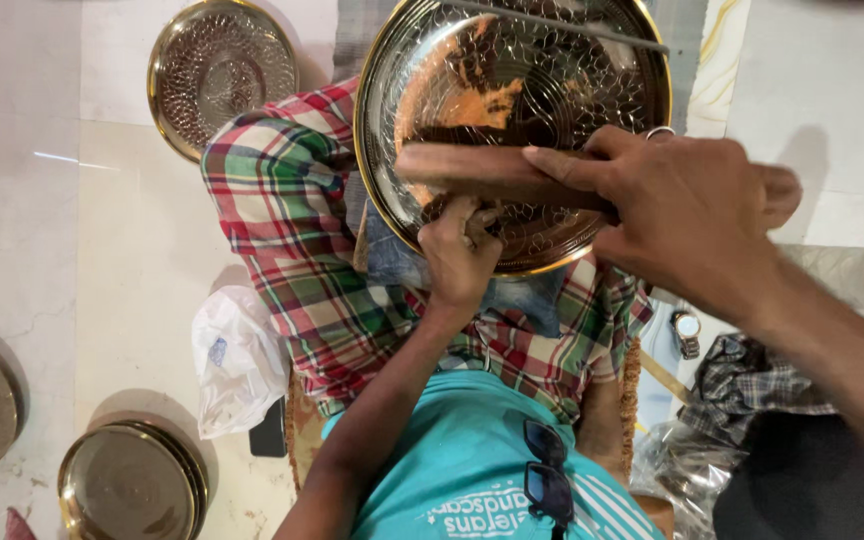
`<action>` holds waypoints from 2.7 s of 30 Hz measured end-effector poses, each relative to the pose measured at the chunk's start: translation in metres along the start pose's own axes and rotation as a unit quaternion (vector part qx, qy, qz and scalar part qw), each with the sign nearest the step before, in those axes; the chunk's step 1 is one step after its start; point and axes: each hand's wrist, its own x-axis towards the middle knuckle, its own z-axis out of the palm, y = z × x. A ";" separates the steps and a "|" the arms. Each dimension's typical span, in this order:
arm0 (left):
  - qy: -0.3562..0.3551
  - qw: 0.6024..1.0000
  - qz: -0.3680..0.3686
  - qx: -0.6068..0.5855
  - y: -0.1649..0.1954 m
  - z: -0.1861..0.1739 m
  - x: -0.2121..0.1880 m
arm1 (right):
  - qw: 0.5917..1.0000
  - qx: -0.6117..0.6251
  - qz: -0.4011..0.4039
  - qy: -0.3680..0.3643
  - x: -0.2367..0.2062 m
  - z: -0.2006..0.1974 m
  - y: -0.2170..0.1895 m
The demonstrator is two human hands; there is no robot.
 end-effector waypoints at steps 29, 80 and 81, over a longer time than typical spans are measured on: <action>-0.040 0.931 -0.014 -0.363 -0.019 -0.031 -0.012 | 0.623 0.716 0.092 0.302 0.024 0.146 -0.074; -0.129 0.981 0.044 -0.138 -0.020 -0.016 0.035 | 0.727 0.576 0.105 0.359 -0.040 0.161 -0.040; -0.138 0.979 0.035 -0.145 -0.020 -0.017 0.036 | 0.737 0.562 0.104 0.360 -0.039 0.161 -0.040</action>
